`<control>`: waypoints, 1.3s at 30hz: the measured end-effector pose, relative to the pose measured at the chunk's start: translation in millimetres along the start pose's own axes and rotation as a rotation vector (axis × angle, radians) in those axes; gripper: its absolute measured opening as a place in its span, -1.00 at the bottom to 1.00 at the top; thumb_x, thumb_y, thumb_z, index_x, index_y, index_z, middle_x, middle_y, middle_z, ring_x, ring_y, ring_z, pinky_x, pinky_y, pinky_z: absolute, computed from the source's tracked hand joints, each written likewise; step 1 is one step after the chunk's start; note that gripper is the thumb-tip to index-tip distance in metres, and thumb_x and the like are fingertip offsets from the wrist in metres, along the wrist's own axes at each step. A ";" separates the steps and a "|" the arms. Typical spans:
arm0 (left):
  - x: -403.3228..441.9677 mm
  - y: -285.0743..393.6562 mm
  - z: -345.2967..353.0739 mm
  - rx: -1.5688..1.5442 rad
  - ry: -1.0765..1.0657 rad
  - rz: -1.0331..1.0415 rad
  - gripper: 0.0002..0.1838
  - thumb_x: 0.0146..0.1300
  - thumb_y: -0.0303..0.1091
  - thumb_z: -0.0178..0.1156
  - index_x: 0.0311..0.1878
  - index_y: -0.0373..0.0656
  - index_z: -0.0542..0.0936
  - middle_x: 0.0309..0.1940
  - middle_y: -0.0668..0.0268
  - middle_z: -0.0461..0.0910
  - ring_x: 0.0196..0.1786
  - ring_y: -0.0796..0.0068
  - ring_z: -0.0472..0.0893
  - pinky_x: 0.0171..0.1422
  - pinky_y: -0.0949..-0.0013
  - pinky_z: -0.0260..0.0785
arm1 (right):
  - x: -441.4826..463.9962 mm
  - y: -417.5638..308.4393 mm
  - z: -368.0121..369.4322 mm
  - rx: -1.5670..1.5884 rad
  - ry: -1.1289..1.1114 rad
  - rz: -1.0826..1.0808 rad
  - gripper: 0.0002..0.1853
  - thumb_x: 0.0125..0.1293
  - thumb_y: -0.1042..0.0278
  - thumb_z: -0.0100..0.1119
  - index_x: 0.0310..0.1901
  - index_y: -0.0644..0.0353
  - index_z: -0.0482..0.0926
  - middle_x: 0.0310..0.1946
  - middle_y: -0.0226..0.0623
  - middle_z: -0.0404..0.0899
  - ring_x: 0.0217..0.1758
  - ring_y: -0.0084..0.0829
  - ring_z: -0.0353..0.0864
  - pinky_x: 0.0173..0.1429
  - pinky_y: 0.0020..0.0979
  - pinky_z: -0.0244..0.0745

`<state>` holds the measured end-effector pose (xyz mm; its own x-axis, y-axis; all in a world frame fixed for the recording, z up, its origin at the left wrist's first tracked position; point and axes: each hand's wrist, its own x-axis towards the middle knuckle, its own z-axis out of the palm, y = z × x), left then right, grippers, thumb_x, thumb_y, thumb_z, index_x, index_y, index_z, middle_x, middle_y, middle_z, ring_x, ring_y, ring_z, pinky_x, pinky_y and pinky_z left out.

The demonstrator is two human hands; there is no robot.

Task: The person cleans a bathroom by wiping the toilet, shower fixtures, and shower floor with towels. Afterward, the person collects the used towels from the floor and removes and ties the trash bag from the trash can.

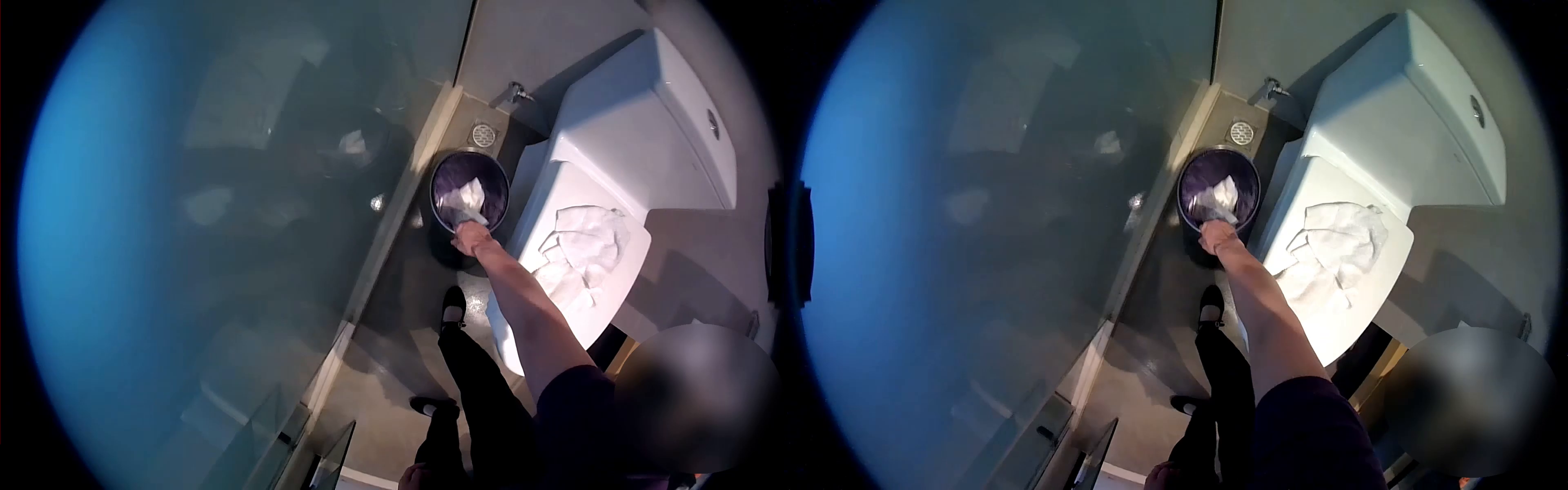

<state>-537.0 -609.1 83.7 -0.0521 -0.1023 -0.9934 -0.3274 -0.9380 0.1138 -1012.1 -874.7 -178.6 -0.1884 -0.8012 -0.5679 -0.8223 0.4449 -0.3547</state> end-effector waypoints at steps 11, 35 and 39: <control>-3.8 -107.6 -90.5 -0.146 -0.027 0.323 -0.63 0.22 -0.09 0.01 -0.03 -0.15 0.42 -0.27 0.26 0.53 -0.25 0.45 0.51 -0.14 0.41 0.36 | -272.4 -184.8 82.2 0.139 -0.046 -0.351 -0.71 0.02 0.13 0.09 -0.52 0.23 0.59 -0.49 -0.01 0.54 -0.35 -0.05 0.54 -0.21 -0.15 0.43; 147.4 -247.7 -173.3 -0.766 0.842 0.379 -0.37 0.00 -0.57 -0.07 0.24 -0.11 0.13 -0.07 0.02 0.46 0.03 0.12 0.45 0.12 0.25 0.25 | -390.1 -388.6 292.9 0.138 -0.452 -0.594 -0.12 0.02 0.28 0.27 0.21 0.47 -0.11 0.09 0.00 0.16 0.12 -0.18 0.21 0.22 -0.28 0.13; 220.0 -242.5 -180.0 -1.033 0.801 0.468 -0.36 0.02 -0.57 -0.05 0.25 -0.10 0.10 -0.08 0.02 0.47 0.03 0.16 0.46 0.10 0.28 0.26 | -334.8 -366.1 364.7 0.272 -0.970 0.004 -0.42 0.17 0.34 0.06 0.19 0.15 0.06 0.01 -0.17 0.30 -0.07 -0.32 0.42 -0.11 -0.23 0.46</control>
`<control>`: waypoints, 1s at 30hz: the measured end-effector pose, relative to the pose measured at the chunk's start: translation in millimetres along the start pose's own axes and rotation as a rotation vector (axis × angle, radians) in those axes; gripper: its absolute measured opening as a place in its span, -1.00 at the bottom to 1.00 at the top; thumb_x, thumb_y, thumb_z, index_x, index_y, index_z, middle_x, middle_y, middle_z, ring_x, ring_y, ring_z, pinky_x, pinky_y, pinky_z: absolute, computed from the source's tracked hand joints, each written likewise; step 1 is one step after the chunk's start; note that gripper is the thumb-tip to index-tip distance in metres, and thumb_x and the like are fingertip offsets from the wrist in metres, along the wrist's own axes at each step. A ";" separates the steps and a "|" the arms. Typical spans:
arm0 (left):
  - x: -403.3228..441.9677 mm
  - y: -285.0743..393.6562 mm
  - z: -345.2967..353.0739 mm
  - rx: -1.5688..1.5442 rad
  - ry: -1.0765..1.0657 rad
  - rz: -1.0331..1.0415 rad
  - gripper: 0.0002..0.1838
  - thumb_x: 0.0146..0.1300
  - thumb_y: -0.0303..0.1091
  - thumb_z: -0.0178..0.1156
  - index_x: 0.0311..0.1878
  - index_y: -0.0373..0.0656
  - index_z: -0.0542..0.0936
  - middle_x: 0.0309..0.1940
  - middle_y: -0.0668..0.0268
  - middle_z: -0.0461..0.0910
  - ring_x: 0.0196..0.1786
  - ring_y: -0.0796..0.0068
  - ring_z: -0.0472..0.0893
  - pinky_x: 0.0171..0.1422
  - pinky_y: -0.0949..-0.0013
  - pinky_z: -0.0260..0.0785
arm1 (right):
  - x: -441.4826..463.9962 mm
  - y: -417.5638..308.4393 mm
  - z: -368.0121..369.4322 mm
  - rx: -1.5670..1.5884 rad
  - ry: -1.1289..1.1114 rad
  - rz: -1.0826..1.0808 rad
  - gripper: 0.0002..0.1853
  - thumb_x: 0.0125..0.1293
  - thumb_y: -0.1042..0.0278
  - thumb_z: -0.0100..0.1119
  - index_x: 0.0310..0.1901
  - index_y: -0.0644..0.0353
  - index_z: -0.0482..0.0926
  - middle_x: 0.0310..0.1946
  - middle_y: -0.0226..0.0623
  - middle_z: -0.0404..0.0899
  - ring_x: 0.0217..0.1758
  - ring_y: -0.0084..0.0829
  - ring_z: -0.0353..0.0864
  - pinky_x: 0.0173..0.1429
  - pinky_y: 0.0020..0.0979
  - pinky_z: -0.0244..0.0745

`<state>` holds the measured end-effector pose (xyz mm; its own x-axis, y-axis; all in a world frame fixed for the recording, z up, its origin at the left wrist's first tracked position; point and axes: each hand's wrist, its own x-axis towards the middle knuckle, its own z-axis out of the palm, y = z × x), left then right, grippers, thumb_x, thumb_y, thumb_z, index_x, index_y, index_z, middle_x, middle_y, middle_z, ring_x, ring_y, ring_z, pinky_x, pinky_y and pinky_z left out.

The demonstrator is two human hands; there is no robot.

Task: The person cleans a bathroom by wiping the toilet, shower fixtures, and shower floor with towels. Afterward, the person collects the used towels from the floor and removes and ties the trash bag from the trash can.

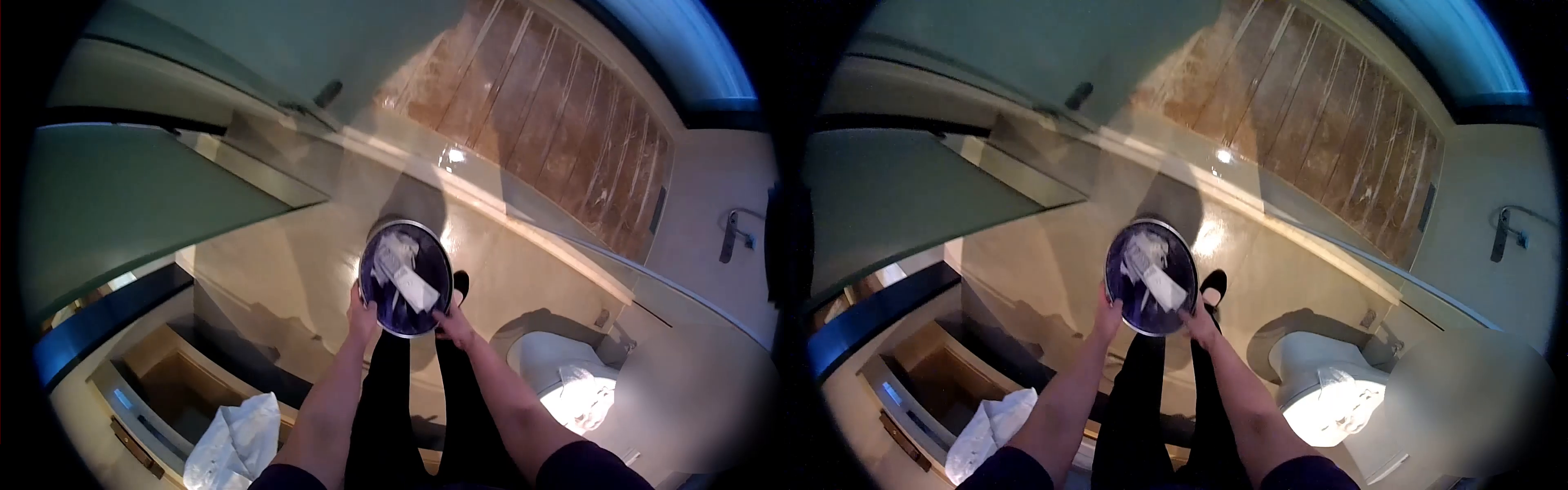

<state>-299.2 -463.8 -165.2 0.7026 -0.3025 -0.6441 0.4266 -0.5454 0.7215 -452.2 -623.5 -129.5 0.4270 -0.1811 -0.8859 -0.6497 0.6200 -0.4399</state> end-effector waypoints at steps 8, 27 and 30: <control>62.6 -83.8 30.3 -0.038 0.061 -0.155 -0.36 0.06 -0.65 -0.01 0.24 -0.02 0.13 -0.06 0.14 0.46 0.00 0.32 0.47 0.08 0.33 0.27 | 120.7 92.3 -1.3 -0.301 0.470 -0.157 -0.66 0.18 0.54 -0.12 0.02 0.12 0.34 -0.24 -0.27 0.48 -0.30 -0.38 0.54 -0.43 -0.39 0.55; -105.9 42.3 -63.2 -0.007 -0.019 0.257 -0.69 0.25 -0.30 -0.01 -0.01 -0.28 0.40 -0.28 0.23 0.54 -0.22 0.44 0.54 -0.10 0.40 0.37 | -140.2 -34.7 -20.0 -0.141 0.570 -0.011 -0.74 0.25 0.39 -0.05 -0.05 0.27 0.41 -0.33 -0.46 0.46 -0.29 -0.64 0.35 -0.20 -0.57 0.28; -35.9 33.8 -46.9 -0.083 0.106 -0.110 -0.39 0.19 -0.28 0.08 0.25 -0.21 0.07 -0.04 0.18 0.40 0.02 0.46 0.41 -0.02 0.44 0.31 | -147.1 -53.7 -59.1 0.028 0.650 -0.116 -0.76 0.22 0.37 0.02 -0.10 0.27 0.44 -0.31 -0.45 0.49 -0.28 -0.64 0.37 -0.19 -0.59 0.27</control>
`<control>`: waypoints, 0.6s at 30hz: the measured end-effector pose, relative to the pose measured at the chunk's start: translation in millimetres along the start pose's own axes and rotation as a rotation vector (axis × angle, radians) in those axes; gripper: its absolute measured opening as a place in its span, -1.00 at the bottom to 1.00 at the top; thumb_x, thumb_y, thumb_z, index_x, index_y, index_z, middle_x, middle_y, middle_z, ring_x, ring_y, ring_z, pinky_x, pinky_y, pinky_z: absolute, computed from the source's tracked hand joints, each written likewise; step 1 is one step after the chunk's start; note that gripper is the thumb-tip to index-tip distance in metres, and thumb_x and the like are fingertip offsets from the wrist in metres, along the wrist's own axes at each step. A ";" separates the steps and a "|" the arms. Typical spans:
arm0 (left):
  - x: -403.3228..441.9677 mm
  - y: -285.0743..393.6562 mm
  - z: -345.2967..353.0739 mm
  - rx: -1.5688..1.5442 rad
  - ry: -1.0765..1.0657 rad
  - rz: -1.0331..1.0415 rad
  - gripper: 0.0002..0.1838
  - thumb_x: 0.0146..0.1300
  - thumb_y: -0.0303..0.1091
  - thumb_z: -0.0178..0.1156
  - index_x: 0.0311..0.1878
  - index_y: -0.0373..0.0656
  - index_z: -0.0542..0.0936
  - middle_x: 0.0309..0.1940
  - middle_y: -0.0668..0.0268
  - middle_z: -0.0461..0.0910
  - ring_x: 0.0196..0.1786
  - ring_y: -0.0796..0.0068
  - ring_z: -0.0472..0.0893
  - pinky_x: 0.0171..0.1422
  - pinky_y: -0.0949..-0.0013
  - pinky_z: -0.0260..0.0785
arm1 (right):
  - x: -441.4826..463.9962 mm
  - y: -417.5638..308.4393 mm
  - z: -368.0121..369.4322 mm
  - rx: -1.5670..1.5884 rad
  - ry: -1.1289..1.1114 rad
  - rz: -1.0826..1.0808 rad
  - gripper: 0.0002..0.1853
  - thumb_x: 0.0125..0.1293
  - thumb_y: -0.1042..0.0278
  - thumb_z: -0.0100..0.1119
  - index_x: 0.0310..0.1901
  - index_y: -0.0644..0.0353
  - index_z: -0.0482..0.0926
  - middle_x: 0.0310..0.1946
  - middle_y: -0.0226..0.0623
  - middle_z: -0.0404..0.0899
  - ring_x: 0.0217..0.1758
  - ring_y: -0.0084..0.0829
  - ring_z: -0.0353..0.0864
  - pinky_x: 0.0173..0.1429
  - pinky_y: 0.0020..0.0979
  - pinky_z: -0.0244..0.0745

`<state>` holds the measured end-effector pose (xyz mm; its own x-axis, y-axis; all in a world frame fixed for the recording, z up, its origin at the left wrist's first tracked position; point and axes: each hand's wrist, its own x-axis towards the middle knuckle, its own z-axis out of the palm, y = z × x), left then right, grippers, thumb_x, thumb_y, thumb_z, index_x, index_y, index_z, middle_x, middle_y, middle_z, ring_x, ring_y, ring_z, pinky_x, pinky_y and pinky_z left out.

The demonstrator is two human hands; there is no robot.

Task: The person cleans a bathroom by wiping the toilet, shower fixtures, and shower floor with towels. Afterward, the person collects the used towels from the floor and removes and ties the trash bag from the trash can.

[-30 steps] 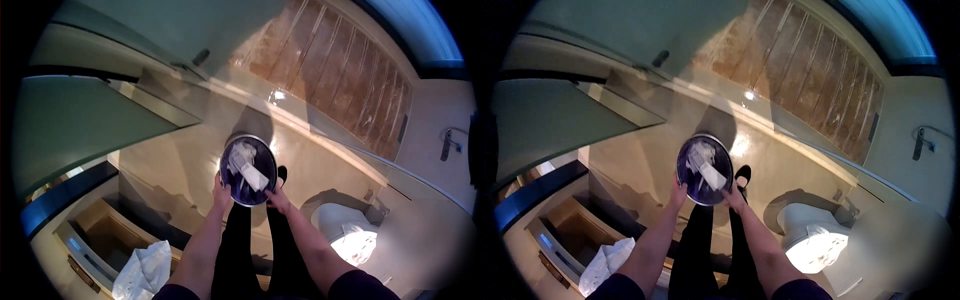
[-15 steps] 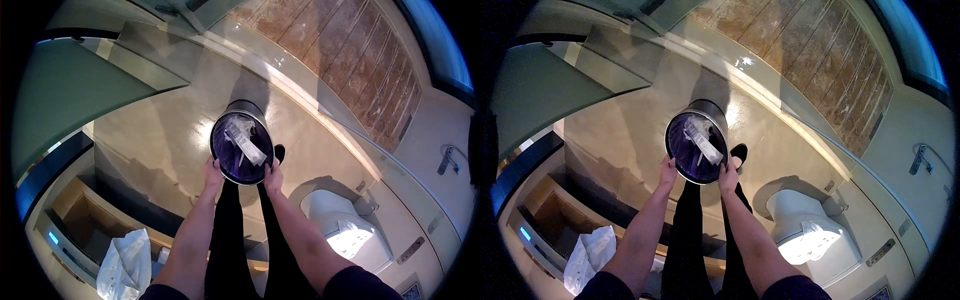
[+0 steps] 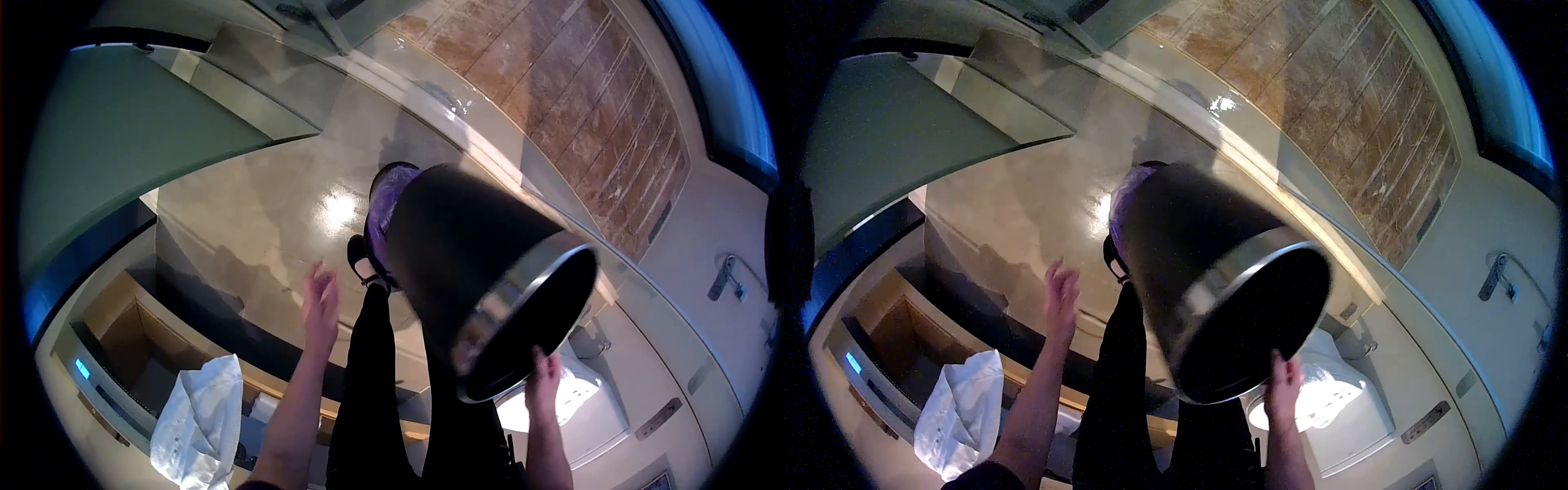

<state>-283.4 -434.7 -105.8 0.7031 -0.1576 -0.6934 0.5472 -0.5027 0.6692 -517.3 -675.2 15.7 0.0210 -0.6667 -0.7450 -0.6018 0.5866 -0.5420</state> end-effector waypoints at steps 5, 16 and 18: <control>64.1 -32.5 61.8 0.029 -0.133 -0.360 -0.09 0.05 -0.13 0.23 0.33 -0.14 -0.12 0.02 0.11 0.31 0.06 0.37 0.39 0.09 0.44 0.23 | 86.9 -37.2 24.0 0.248 -0.022 -0.072 -0.70 0.20 0.30 -0.01 -0.07 0.25 0.38 -0.24 -0.36 0.47 -0.22 -0.51 0.45 -0.20 -0.50 0.36; 67.9 -28.9 84.5 0.443 -0.105 0.695 -0.64 0.08 -0.35 0.14 -0.02 -0.20 0.42 -0.10 0.16 0.42 -0.32 0.34 0.48 -0.15 0.35 0.33 | 373.0 20.4 88.2 0.745 -0.306 0.334 -0.54 0.32 0.12 -0.23 -0.05 0.49 0.27 -0.06 0.17 0.37 -0.09 -0.09 0.50 -0.04 -0.34 0.55; 55.2 -28.7 89.0 0.356 -0.261 0.529 -0.80 0.13 -0.36 0.07 -0.20 -0.24 0.45 -0.32 0.13 0.47 -0.30 0.28 0.50 -0.18 0.31 0.32 | 300.6 -0.4 114.9 0.674 -0.218 0.219 -0.45 0.29 0.00 -0.19 0.14 0.30 0.16 0.07 0.13 0.27 0.04 -0.14 0.41 -0.01 -0.40 0.51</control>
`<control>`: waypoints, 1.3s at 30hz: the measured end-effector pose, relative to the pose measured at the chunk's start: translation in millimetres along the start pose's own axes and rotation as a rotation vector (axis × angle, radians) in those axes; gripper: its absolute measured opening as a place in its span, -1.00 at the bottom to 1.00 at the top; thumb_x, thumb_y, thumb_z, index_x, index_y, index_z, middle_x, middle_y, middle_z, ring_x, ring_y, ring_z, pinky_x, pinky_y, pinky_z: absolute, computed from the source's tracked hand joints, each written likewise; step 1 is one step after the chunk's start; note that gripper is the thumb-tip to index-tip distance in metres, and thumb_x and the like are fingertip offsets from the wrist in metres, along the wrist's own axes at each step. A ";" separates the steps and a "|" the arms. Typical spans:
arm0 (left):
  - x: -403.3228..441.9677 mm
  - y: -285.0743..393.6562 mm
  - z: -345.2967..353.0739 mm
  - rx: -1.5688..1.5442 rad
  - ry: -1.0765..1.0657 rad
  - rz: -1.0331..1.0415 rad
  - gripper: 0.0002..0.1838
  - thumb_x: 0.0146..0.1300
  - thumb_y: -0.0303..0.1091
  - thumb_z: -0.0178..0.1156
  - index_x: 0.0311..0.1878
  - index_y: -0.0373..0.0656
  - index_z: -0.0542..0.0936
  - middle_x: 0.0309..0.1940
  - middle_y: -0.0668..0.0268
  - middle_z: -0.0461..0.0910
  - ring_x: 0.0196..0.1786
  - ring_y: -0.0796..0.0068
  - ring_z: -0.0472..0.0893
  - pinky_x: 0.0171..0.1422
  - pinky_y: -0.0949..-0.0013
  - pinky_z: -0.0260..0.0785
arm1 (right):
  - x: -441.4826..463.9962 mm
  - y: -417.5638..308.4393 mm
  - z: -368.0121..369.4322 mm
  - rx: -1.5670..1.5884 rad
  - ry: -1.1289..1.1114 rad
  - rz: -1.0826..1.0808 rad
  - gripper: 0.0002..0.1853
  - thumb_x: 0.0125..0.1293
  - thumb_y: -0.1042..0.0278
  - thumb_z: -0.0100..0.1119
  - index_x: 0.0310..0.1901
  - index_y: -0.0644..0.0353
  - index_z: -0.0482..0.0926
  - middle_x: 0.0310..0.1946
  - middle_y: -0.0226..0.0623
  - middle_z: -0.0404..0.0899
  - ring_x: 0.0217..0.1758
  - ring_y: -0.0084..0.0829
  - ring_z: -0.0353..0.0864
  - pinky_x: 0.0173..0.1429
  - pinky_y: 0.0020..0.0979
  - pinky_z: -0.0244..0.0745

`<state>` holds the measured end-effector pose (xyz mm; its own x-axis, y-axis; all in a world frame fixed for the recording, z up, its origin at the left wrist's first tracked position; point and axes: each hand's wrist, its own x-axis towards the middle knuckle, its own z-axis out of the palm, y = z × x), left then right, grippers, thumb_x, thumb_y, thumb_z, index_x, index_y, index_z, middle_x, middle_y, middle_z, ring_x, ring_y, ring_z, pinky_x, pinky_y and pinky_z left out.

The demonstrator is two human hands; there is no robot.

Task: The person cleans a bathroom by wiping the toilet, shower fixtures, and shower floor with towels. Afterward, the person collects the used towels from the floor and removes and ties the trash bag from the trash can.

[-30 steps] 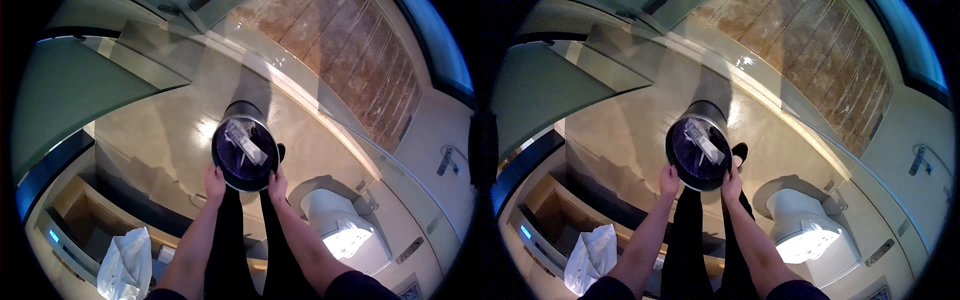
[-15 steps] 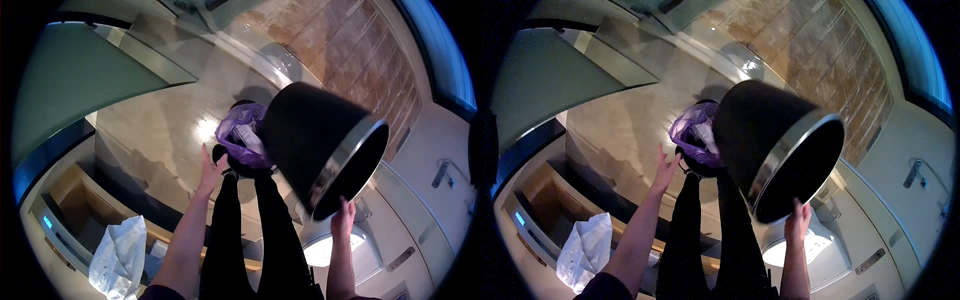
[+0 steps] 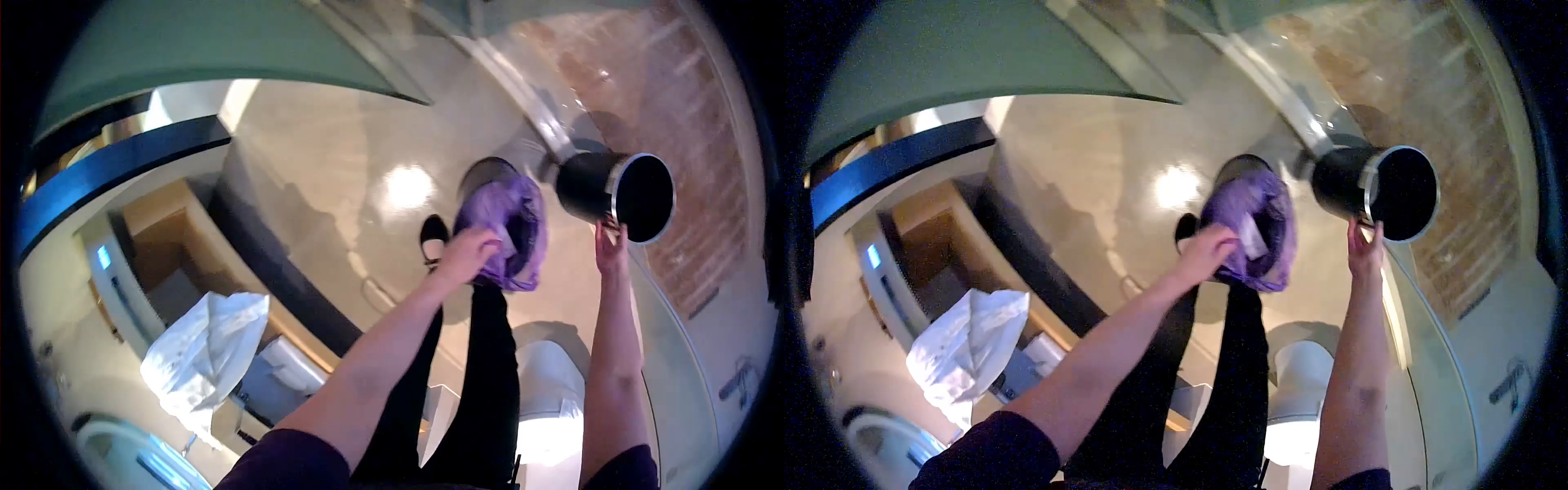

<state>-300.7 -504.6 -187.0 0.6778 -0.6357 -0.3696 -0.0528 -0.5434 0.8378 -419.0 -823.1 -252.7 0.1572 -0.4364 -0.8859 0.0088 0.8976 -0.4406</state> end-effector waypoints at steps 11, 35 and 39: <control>-102.9 102.1 -39.2 -0.408 0.042 -0.361 -0.76 0.25 -0.26 -0.05 -0.22 -0.27 0.38 -0.45 0.04 0.48 -0.35 0.12 0.52 -0.25 0.27 0.32 | -167.3 118.9 5.1 -0.991 -0.544 -0.138 -0.76 0.25 0.38 -0.10 -0.13 0.34 0.42 -0.39 -0.45 0.45 -0.43 -0.59 0.34 -0.34 -0.55 0.29; -294.5 136.0 -333.6 -0.315 0.393 0.020 -0.06 -0.09 -0.09 0.32 0.29 -0.09 -0.01 0.17 0.12 0.12 0.17 0.28 0.24 0.18 0.30 0.17 | -552.0 109.5 220.6 -1.740 -1.368 -1.026 -0.74 0.15 0.46 -0.01 -0.10 0.28 0.41 -0.14 0.07 0.43 -0.04 0.02 0.40 0.05 -0.18 0.29; -307.1 125.5 -404.4 0.370 0.281 0.194 0.09 -0.24 0.15 0.31 0.32 -0.03 -0.05 0.29 0.06 -0.07 0.34 0.06 -0.05 0.33 0.16 -0.07 | -614.6 159.2 299.5 -1.844 -1.765 -0.916 -0.74 0.07 0.54 0.05 -0.15 0.30 0.45 -0.18 0.03 0.45 -0.05 0.01 0.40 0.03 -0.19 0.31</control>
<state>-218.9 -155.8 194.1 0.7982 -0.5998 -0.0559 -0.4194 -0.6200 0.6631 -218.4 -393.5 265.0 0.7028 0.6873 -0.1835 0.2891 -0.5117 -0.8091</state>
